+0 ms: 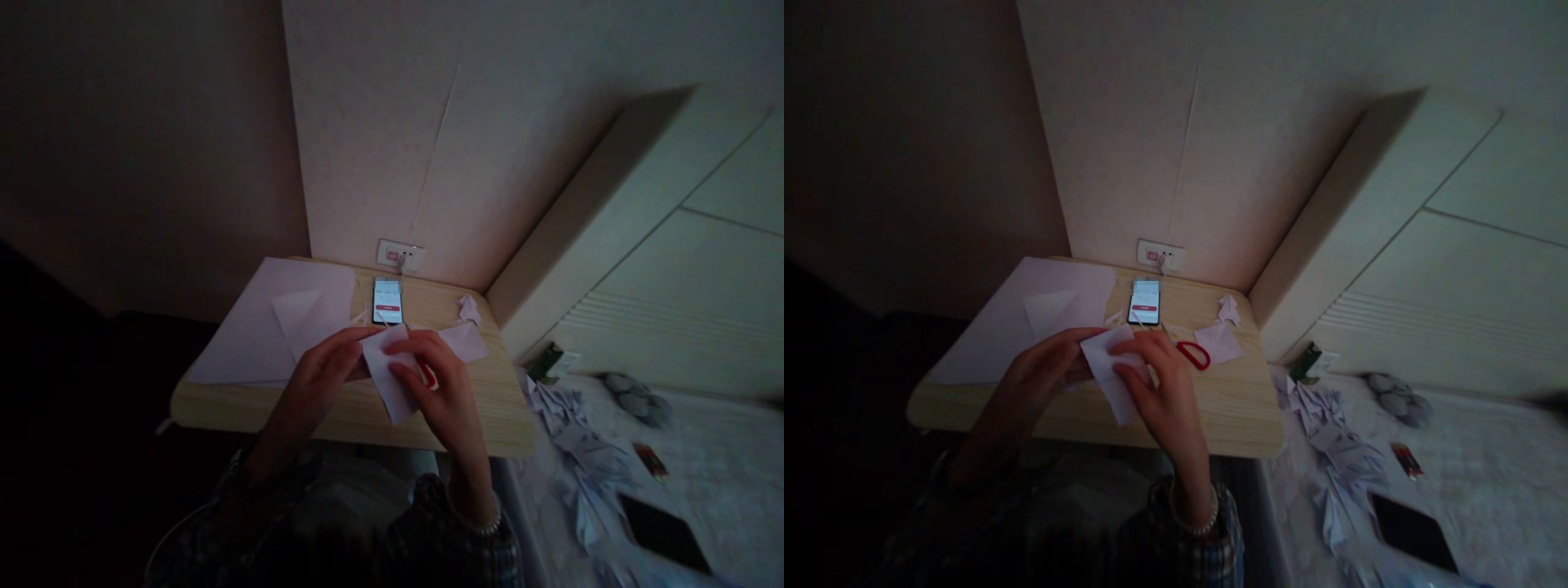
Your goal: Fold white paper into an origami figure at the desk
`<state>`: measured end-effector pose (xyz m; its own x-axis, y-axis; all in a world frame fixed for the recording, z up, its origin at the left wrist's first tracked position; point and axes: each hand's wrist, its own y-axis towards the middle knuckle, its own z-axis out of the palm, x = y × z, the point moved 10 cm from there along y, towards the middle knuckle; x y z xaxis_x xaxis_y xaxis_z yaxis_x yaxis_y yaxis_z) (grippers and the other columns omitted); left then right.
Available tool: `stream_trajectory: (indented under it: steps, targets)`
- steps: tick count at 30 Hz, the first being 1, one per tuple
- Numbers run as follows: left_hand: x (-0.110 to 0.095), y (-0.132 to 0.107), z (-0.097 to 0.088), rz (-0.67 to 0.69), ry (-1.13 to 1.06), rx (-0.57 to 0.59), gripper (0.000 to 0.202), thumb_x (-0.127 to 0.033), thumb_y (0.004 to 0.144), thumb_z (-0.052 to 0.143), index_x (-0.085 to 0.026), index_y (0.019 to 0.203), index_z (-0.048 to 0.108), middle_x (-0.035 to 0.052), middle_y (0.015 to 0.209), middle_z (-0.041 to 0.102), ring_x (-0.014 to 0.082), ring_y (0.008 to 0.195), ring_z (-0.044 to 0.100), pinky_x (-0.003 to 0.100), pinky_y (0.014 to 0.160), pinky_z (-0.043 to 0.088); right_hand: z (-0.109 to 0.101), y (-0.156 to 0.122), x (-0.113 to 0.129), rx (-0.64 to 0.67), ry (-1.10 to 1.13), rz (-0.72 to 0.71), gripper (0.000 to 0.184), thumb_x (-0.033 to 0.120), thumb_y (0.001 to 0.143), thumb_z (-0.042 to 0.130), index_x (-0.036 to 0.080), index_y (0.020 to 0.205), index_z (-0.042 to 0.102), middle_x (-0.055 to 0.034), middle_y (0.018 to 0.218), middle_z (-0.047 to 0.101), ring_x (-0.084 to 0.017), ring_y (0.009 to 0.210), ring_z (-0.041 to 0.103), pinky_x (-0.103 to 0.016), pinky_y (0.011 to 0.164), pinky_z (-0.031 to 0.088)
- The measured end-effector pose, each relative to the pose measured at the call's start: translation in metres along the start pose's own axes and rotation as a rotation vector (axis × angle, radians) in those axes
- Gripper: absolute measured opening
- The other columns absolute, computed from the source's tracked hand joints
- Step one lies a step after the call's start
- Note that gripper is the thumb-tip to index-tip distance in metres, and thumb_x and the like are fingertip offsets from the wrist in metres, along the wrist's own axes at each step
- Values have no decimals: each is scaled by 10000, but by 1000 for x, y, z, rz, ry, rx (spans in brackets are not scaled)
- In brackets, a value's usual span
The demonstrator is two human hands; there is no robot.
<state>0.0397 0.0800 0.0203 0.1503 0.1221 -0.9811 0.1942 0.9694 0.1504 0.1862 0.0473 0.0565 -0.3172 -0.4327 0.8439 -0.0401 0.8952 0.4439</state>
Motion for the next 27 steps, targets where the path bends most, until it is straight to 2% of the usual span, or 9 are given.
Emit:
stream_trajectory:
  steps: [4, 8, 10, 12, 15, 19, 22, 24, 27]
  targets:
    - [1, 2, 0, -8, 21, 10, 306, -359, 803, 723, -186, 1052, 756, 75, 1002, 791, 225, 873, 744, 306, 787, 626, 3, 0, -3, 4, 5, 6, 143, 188, 869, 676, 284, 968, 711, -23, 1054, 679, -205, 1029, 632, -353, 916, 500]
    - [2, 2, -3, -38, 8, -8, 300, -339, 816, 696, -167, 1059, 735, 72, 957, 800, 225, 862, 756, 312, 819, 619, 0, -2, -20, -65, 69, 140, 246, 266, 852, 690, 279, 1086, 616, -4, 1008, 681, -178, 875, 629, -319, 799, 518]
    - [0, 1, -4, -38, 19, -24, 316, -348, 816, 688, -159, 1066, 722, 80, 970, 800, 238, 884, 759, 325, 836, 616, 0, -2, -26, -76, 88, 194, 214, 321, 837, 699, 260, 1022, 610, 3, 934, 679, -171, 811, 623, -303, 733, 509]
    - [-2, 1, -4, -35, 28, -35, 333, -360, 816, 680, -154, 1075, 712, 88, 977, 799, 245, 893, 760, 335, 843, 613, 3, 0, -29, -48, 89, 221, 144, 354, 833, 688, 237, 877, 618, 14, 811, 664, -164, 733, 605, -285, 652, 480]
    - [-2, 1, -5, -33, 51, -43, 345, -367, 799, 693, -154, 1071, 707, 91, 955, 800, 256, 920, 756, 332, 829, 610, 4, 2, -30, -44, 66, 238, 186, 341, 822, 677, 225, 704, 592, 39, 638, 595, -138, 599, 532, -260, 548, 413]
    - [6, 6, -10, -52, 87, -91, 309, -383, 692, 789, -179, 909, 704, 70, 893, 799, 255, 844, 754, 312, 729, 612, 3, 4, -35, -77, 68, 246, 227, 336, 785, 710, 225, 639, 576, 45, 579, 554, -126, 543, 484, -239, 478, 366]
    - [15, 11, -11, -95, 101, -101, 326, -415, 606, 848, -191, 735, 649, 27, 732, 764, 227, 707, 725, 296, 653, 593, 5, 5, -42, -62, 69, 269, 259, 346, 771, 724, 219, 603, 573, 51, 537, 539, -116, 504, 470, -233, 461, 349]
    - [18, 14, -9, -103, 109, -81, 339, -414, 588, 854, -193, 676, 611, -10, 641, 709, 195, 643, 691, 274, 624, 571, 6, 6, -44, -57, 62, 280, 276, 356, 766, 732, 213, 588, 577, 53, 517, 541, -110, 485, 471, -231, 459, 339]
    - [14, 18, -5, -86, 125, -51, 307, -391, 609, 828, -192, 656, 599, -30, 614, 667, 173, 611, 659, 255, 601, 549, 5, 8, -46, -52, 67, 301, 299, 393, 753, 742, 209, 577, 586, 49, 509, 549, -111, 479, 474, -232, 455, 324]
